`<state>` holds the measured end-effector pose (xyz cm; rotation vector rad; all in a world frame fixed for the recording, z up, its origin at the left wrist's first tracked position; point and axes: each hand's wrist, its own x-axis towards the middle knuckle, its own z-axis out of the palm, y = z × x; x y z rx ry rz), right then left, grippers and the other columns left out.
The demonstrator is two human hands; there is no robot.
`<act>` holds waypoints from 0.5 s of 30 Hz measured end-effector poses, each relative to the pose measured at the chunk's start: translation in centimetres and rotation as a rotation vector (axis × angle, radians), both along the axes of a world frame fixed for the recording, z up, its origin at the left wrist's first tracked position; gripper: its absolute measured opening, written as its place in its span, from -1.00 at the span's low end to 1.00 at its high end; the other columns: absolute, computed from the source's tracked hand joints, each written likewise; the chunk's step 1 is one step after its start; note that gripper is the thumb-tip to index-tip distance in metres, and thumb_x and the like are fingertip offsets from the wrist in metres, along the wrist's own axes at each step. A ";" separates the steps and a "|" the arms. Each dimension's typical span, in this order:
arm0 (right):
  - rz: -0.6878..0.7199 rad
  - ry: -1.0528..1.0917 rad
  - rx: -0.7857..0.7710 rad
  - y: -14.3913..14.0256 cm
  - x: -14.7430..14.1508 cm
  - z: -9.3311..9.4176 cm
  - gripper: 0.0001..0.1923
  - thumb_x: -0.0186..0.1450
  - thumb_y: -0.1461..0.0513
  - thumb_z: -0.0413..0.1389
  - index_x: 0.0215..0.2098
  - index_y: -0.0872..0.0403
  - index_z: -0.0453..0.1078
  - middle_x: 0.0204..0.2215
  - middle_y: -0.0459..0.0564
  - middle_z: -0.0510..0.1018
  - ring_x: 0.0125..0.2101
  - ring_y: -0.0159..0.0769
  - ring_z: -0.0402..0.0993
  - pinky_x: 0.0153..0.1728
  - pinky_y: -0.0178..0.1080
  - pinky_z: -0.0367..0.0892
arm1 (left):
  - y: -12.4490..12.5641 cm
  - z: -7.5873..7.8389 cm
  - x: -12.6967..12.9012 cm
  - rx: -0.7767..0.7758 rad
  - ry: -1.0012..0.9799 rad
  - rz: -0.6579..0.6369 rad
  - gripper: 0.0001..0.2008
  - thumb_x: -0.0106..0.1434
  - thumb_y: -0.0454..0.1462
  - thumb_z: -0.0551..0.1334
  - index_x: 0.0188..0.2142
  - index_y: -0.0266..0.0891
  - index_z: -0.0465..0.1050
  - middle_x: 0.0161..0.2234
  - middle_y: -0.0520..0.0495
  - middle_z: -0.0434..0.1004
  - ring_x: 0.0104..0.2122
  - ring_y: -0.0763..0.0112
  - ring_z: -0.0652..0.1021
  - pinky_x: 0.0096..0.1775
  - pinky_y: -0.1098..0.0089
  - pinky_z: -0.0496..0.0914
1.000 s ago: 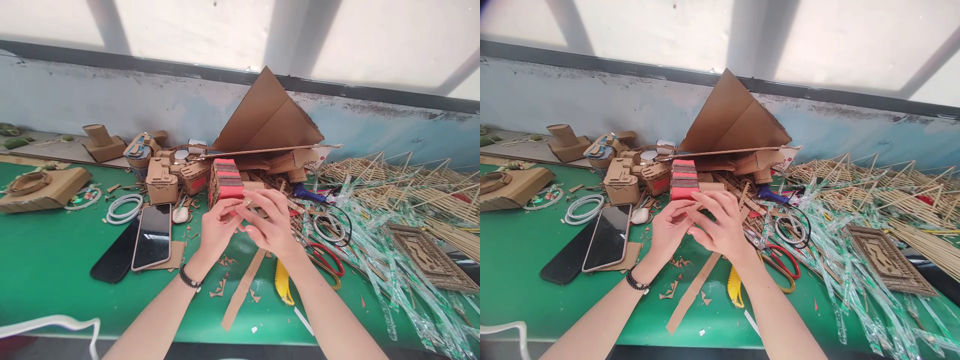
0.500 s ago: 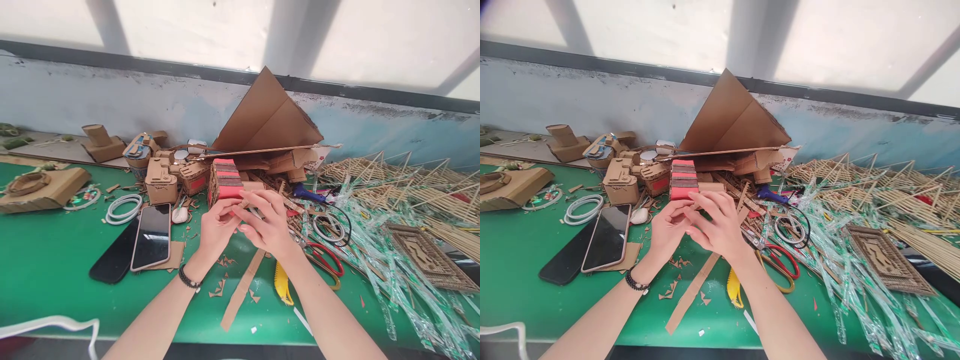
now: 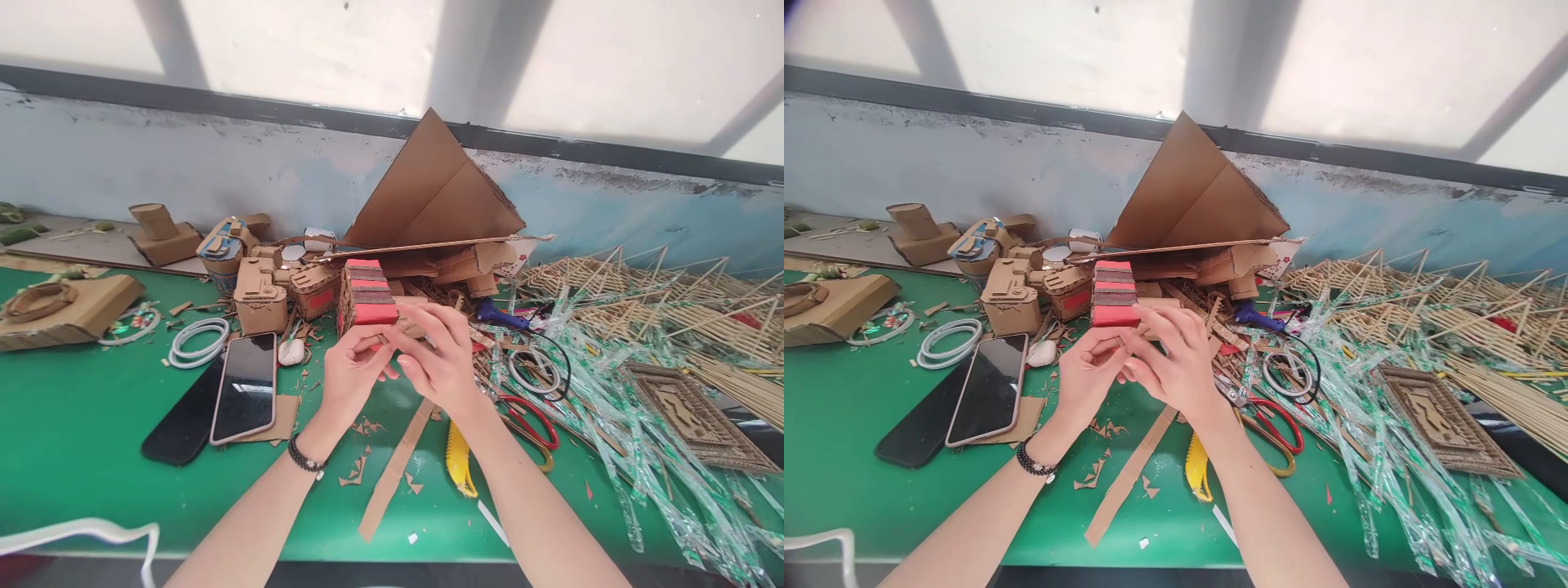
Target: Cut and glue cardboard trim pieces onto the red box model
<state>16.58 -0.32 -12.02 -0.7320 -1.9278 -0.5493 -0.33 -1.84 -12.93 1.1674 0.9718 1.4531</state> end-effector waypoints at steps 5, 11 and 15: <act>-0.100 0.078 -0.002 0.3 1.1 0.1 -0.67 0.54 0.21 0.02 0.02 -0.02 0.64 0.19 0.12 0.60 0.18 0.02 0.44 0.18 0.07 0.39 | -0.3 0.2 0.1 0.010 -0.025 0.012 -0.59 0.18 -0.12 0.54 -0.06 -0.26 0.61 -0.21 -0.16 0.79 -0.63 0.47 0.61 -0.57 0.49 0.48; 0.023 0.030 0.040 -0.1 -0.1 0.0 -0.58 0.59 0.10 -0.07 0.02 0.03 0.63 0.11 0.16 0.65 0.11 0.00 0.48 0.13 0.07 0.44 | -0.4 0.3 0.2 0.017 -0.053 -0.022 -0.65 0.18 -0.13 0.54 -0.13 -0.25 0.62 -0.38 -0.06 0.75 -0.61 0.44 0.63 -0.54 0.50 0.53; -0.074 0.051 0.014 0.2 0.6 0.1 -0.60 0.59 0.15 -0.06 0.05 -0.02 0.64 0.15 0.12 0.63 0.14 -0.01 0.47 0.15 0.07 0.43 | -0.3 0.3 0.1 0.022 -0.066 -0.002 -0.61 0.17 -0.13 0.56 -0.09 -0.26 0.62 -0.32 -0.10 0.78 -0.63 0.44 0.63 -0.53 0.48 0.55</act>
